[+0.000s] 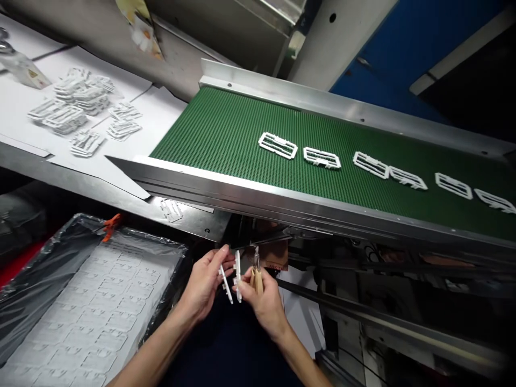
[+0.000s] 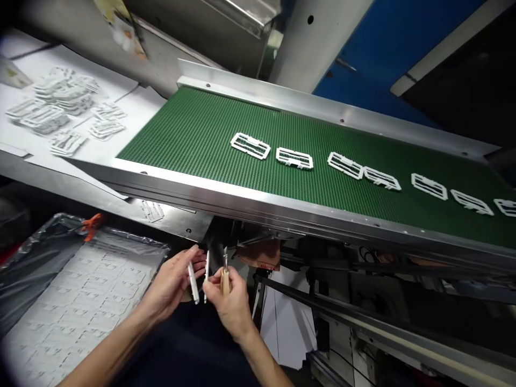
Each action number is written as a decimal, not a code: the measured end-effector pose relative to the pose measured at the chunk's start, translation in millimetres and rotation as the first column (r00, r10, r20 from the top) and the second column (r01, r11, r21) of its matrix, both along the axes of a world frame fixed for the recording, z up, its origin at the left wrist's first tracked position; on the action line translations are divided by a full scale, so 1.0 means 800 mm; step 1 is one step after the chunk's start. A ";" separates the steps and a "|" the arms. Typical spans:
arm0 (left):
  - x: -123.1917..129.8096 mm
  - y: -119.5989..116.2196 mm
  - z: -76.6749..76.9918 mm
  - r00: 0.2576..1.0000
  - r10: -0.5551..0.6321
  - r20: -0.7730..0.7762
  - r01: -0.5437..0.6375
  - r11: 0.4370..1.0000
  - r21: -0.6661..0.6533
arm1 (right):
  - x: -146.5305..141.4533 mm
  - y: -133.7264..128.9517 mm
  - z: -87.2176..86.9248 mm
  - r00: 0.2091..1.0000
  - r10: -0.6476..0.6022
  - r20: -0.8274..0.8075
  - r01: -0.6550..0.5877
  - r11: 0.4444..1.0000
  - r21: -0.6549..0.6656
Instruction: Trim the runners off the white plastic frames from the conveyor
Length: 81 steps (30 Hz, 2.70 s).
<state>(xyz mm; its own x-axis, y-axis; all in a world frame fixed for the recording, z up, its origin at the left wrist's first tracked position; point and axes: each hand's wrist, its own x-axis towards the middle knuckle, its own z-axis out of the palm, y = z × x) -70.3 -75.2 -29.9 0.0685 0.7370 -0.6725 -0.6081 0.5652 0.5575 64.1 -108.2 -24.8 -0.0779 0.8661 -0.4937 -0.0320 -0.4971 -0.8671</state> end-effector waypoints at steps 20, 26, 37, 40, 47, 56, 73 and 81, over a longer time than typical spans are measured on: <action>-0.203 0.164 -0.138 0.502 -0.061 -0.863 -0.126 0.982 -0.143 | -0.048 0.022 -0.025 0.770 0.384 0.509 -0.392 0.915 -0.097; -0.192 0.177 -0.137 0.522 -0.101 -0.847 -0.089 0.981 -0.171 | -0.042 0.006 -0.043 0.804 0.367 0.468 -0.358 0.927 -0.113; -0.074 -0.021 -0.040 0.937 -0.027 -0.347 0.095 0.979 0.182 | -0.062 0.052 -0.020 0.862 0.211 0.460 -0.283 0.955 0.092; -0.073 -0.050 -0.021 0.969 -0.111 -0.222 0.154 0.969 0.191 | -0.049 0.053 -0.006 0.855 0.339 0.392 -0.418 0.899 0.134; -0.110 -0.027 0.007 0.733 -0.517 -0.442 0.631 0.759 0.159 | -0.021 0.034 0.009 0.742 0.525 0.416 -0.624 0.768 0.145; -0.098 -0.027 0.020 0.437 -0.469 -0.767 0.755 0.655 0.029 | -0.011 0.011 0.004 0.719 0.388 0.577 -0.617 0.739 0.271; -0.081 -0.064 0.009 0.604 -0.476 -0.639 0.732 0.648 0.210 | -0.022 -0.062 0.001 0.677 0.251 0.692 -0.716 0.440 0.541; -0.074 -0.064 0.001 0.545 -0.498 -0.674 0.783 0.591 0.196 | 0.016 -0.041 0.035 0.558 0.536 0.634 -0.806 0.530 0.261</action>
<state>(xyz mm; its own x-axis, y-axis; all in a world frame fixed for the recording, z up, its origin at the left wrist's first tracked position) -129.3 -126.5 -28.7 0.4122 0.8280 -0.3803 0.2780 0.2832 0.9179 77.3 -140.8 3.0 -0.6450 0.7421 -0.1825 0.5534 0.2889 -0.7812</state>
